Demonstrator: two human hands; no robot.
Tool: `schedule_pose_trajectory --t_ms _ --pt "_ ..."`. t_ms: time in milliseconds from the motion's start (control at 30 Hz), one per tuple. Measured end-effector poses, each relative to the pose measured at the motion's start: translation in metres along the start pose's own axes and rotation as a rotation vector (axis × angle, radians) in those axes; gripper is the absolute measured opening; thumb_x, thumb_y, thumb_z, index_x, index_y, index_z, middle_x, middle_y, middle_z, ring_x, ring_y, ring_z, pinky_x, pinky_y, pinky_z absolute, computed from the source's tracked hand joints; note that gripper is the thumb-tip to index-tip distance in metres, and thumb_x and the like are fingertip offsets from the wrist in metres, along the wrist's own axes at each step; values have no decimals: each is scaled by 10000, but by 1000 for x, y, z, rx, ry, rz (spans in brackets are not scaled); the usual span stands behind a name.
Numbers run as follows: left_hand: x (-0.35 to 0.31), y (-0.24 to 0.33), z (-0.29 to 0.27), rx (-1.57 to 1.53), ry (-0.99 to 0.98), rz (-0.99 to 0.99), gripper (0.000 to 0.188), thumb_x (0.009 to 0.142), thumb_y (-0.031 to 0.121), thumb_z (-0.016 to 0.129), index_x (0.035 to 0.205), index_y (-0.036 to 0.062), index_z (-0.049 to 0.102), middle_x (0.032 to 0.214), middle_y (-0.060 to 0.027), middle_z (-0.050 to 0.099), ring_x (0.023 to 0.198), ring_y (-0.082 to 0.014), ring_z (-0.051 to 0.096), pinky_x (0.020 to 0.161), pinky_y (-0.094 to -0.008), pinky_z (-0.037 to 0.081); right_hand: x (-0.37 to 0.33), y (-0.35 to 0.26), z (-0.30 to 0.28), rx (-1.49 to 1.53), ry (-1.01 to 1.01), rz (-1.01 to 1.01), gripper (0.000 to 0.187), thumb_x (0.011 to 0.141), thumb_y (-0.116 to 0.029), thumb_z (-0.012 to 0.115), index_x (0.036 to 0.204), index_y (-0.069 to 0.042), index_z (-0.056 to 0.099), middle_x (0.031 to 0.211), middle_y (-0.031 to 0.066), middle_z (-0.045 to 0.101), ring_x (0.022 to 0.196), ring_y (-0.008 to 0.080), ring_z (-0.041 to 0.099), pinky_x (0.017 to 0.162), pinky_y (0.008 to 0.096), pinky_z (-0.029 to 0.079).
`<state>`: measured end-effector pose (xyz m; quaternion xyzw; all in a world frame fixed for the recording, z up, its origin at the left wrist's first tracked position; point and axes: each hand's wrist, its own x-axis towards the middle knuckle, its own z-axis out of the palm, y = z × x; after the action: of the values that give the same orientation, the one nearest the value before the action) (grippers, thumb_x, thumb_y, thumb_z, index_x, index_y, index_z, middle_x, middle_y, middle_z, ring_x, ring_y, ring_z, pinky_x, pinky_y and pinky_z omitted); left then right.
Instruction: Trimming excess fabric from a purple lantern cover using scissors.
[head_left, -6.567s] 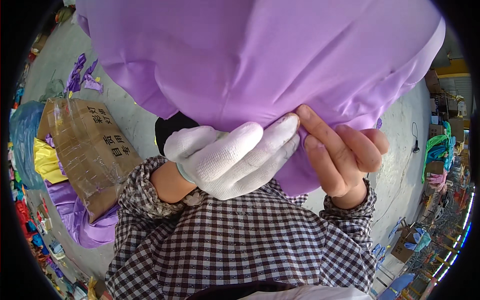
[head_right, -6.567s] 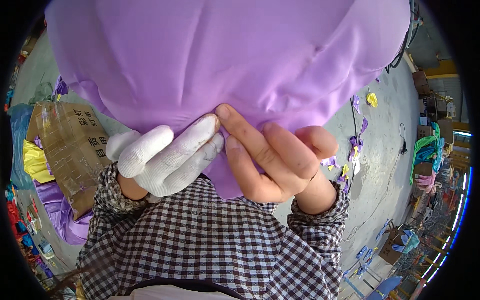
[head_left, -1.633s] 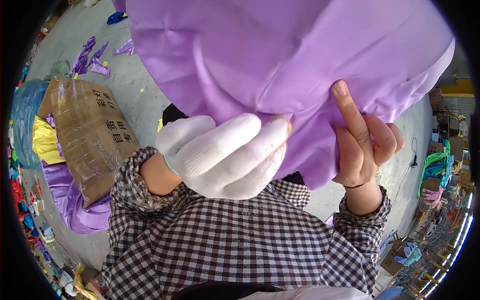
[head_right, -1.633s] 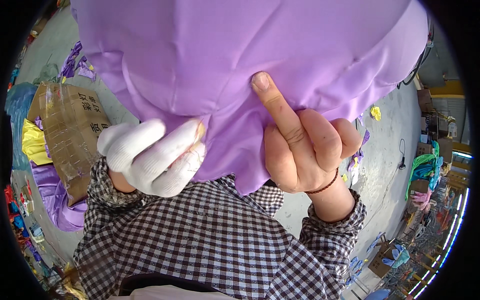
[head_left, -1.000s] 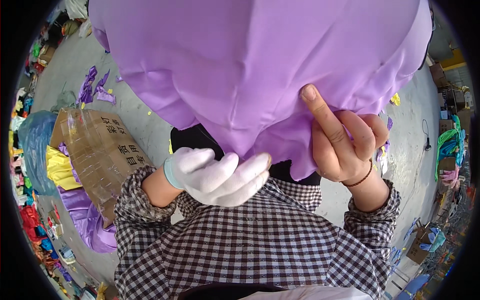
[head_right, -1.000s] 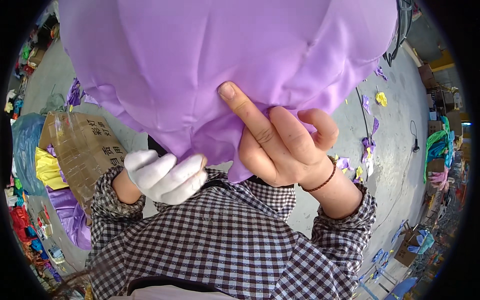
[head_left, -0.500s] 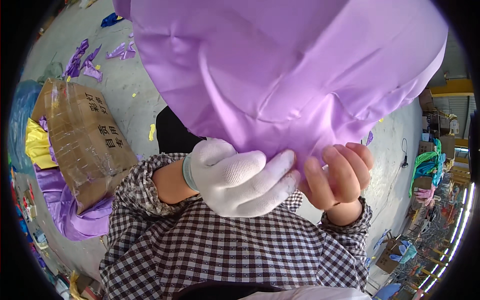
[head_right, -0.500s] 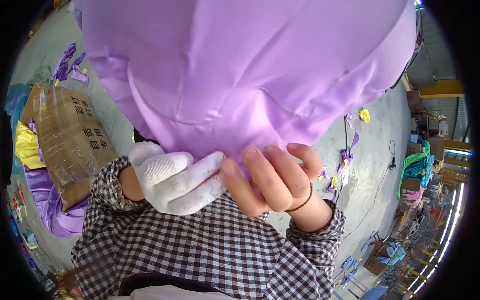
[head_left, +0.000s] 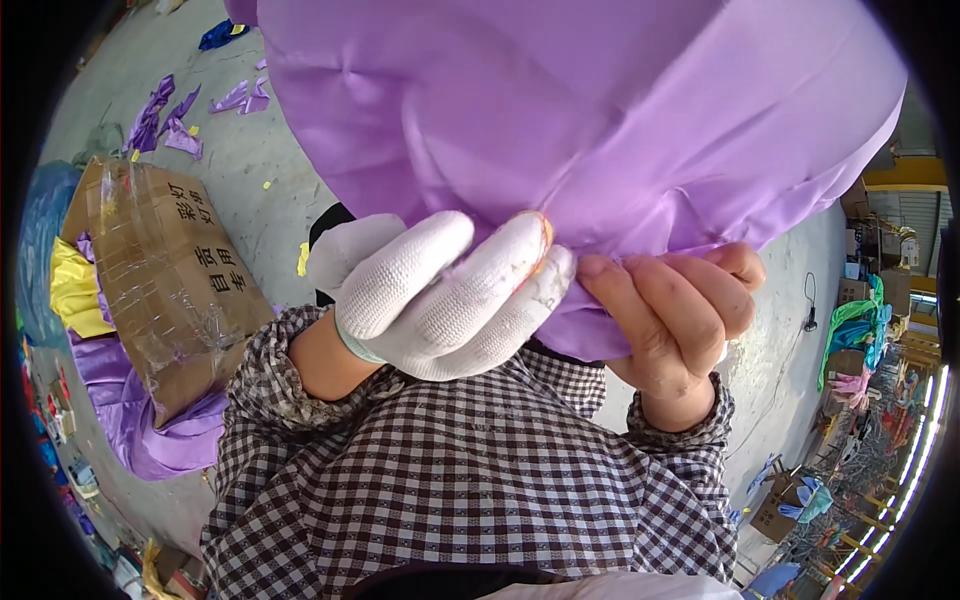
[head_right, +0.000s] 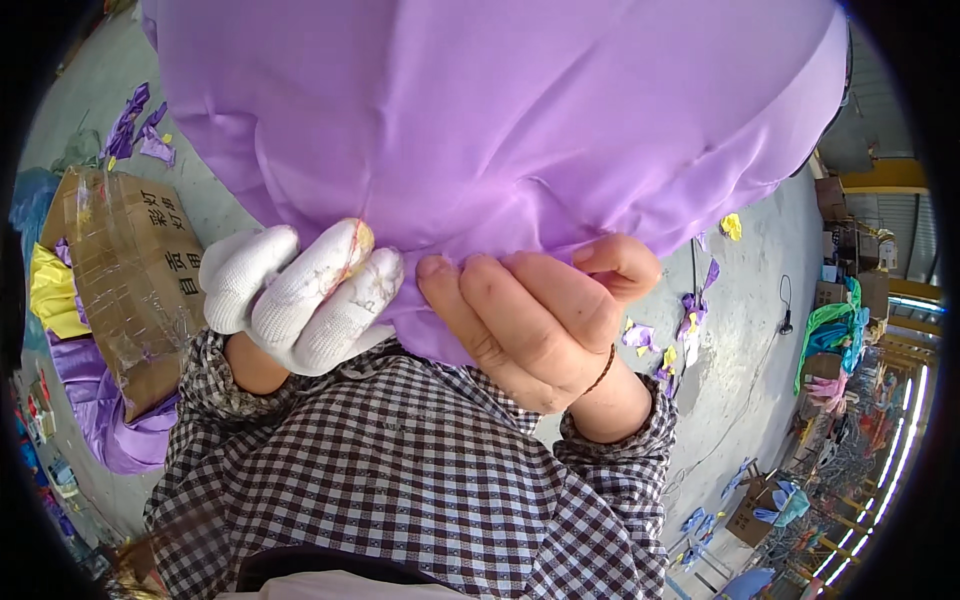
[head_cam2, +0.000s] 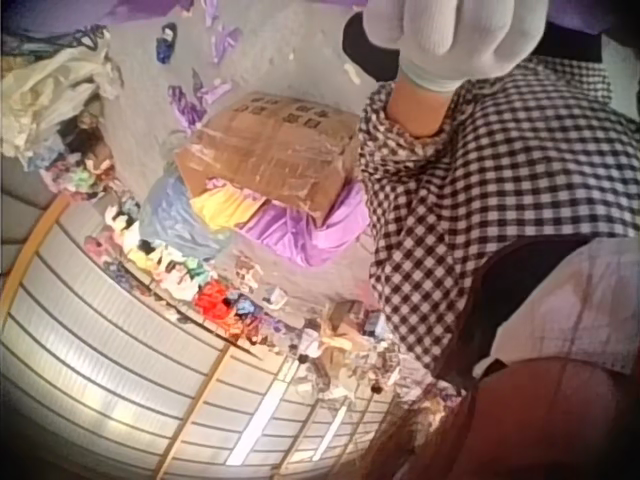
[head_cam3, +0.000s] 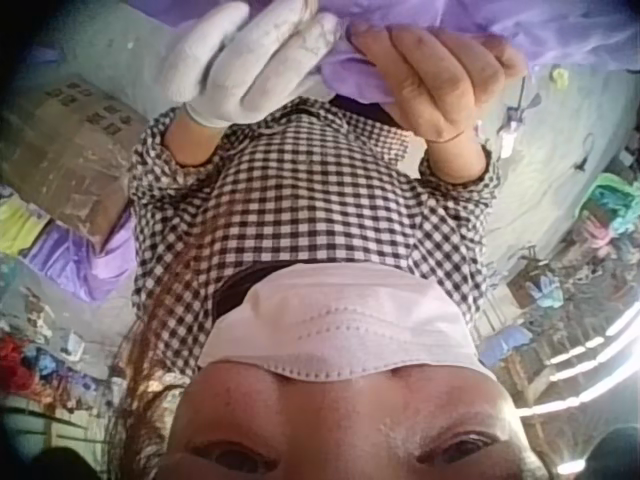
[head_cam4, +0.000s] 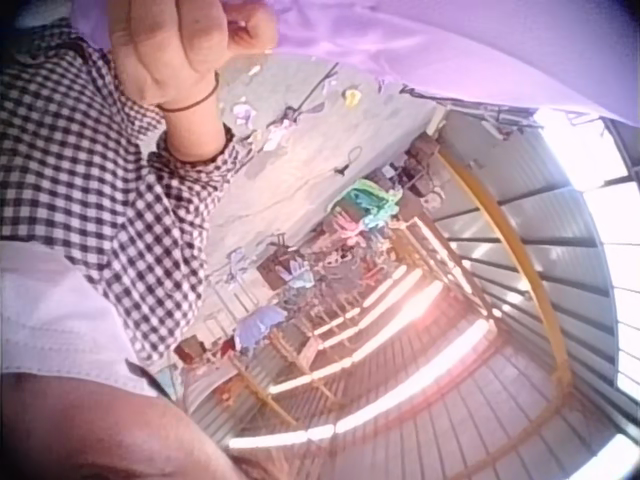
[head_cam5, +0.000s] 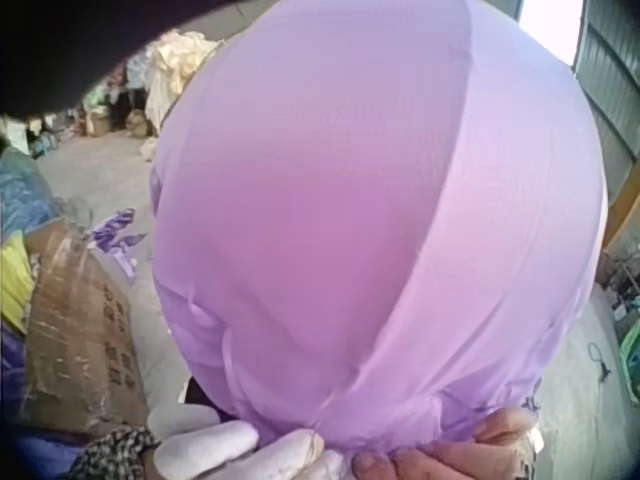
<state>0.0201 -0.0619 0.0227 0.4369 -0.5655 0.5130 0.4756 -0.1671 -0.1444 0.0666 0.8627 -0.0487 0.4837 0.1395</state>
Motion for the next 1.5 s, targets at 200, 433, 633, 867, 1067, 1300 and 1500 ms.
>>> schedule_pose_trajectory --t_ms 200,433,633,867,1067,1300,1500 --pt "-5 -4 -5 -23 -66 76 112 944 314 668 1029 246 692 999 110 677 958 -153 484 735 -278 389 0 7 -2 30 -42 -55 275 699 -210 789 971 -258 798 1032 -115 600 916 96 547 812 350 374" --pt "0 -5 -12 -106 -114 111 149 939 311 608 850 272 721 1022 175 751 967 -74 528 703 -240 345 -5 10 3 -212 70 -247 197 780 -249 818 969 -279 775 1048 -153 610 985 99 500 864 299 399" --pt "-3 -6 -19 -101 -234 123 93 901 293 731 938 242 664 980 149 743 875 -102 444 734 -270 337 -3 6 2 -200 -98 -185 114 828 -262 760 941 -275 767 1111 -181 690 989 89 491 866 282 382" --pt "0 -8 -24 -162 -312 87 116 884 283 747 880 233 643 944 156 746 861 -108 439 735 -271 334 0 12 1 -104 -89 -280 100 832 -254 744 929 -233 759 1066 -149 744 953 102 499 825 284 365" --pt "3 -8 -22 -156 -221 137 95 884 261 749 921 235 666 1047 143 737 942 -112 482 805 -287 357 2 16 -3 20 -139 -331 72 842 -260 733 888 -207 715 1055 -91 767 919 115 502 788 284 360" --pt "-3 -10 -30 -163 -277 167 112 918 259 723 1007 225 663 1102 135 731 996 -125 492 851 -312 369 -3 9 -1 -38 -79 -302 103 843 -233 705 910 -172 657 1051 -46 779 864 124 521 720 280 351" --pt "-2 -10 -28 -151 -307 174 146 940 265 708 1064 218 647 1083 135 737 992 -130 489 854 -316 369 -1 7 -4 66 -168 -199 189 844 -218 751 987 -140 655 1053 -9 783 839 129 514 704 277 345"
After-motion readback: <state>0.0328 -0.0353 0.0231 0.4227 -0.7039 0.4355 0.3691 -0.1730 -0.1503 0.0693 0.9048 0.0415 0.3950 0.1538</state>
